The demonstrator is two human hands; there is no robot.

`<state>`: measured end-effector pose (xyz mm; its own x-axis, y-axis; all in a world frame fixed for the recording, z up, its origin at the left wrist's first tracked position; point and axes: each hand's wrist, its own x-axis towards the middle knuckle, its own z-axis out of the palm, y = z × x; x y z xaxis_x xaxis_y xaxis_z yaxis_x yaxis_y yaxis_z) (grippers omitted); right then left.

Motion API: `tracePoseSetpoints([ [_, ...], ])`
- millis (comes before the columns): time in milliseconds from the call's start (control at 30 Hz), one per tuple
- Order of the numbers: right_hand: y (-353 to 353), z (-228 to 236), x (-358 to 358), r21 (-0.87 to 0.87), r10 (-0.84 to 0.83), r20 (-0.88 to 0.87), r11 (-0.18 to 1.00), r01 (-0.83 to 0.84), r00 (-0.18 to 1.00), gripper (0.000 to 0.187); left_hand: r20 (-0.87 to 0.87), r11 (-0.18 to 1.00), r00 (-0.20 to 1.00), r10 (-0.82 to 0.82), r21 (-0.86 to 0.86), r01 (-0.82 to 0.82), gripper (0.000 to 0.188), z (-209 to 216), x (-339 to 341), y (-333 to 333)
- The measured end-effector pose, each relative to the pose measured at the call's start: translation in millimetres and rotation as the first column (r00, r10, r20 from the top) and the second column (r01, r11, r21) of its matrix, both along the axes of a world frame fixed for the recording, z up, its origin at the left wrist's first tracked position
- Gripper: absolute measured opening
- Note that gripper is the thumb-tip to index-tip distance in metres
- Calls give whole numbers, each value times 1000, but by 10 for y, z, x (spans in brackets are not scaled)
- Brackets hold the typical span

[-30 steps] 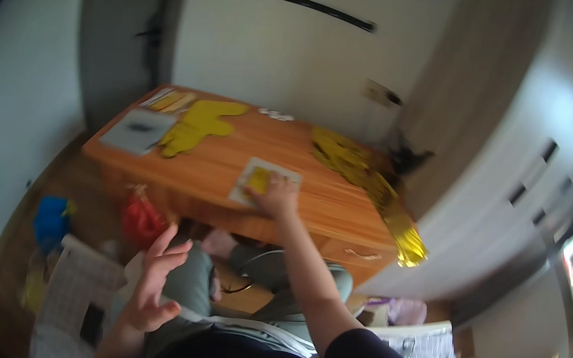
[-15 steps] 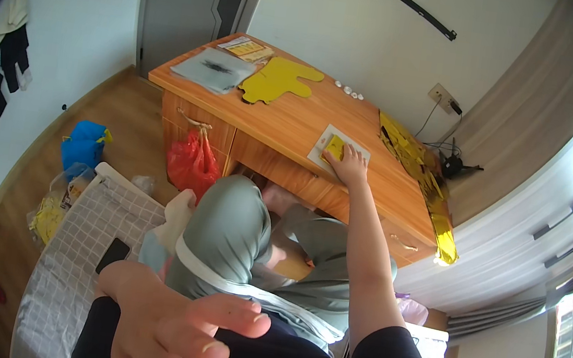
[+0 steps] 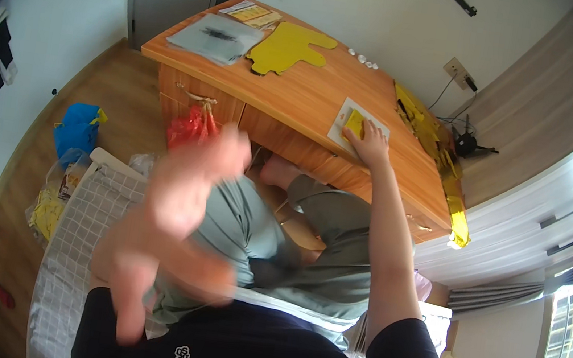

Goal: Folding gold-colored foil material and attaching it to a cardboard display backing.

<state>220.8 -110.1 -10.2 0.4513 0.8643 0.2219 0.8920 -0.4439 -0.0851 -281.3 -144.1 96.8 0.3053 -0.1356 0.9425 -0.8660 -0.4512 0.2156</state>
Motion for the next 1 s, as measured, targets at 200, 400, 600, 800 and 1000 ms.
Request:
tracePoseSetpoints([
  [200,131,18,-57,34,32,3,999,-32,999,105,-286,571,853,435,-645,-508,50,-209,339,1054],
  [400,579,81,-360,34,156,16,987,-157,988,102,-457,241,299,838,-182,-953,36,-847,779,2691],
  [600,630,48,-568,69,240,-26,969,-238,970,102,-394,-181,-384,835,462,-868,44,-1096,1076,3197],
  [800,594,86,-678,87,263,12,961,-263,965,94,-464,-243,-526,712,540,-806,53,-1114,1145,3669],
  [1000,571,89,-631,91,231,-14,969,-228,973,96,-537,-144,-579,614,645,-751,61,-1085,1273,3689],
])
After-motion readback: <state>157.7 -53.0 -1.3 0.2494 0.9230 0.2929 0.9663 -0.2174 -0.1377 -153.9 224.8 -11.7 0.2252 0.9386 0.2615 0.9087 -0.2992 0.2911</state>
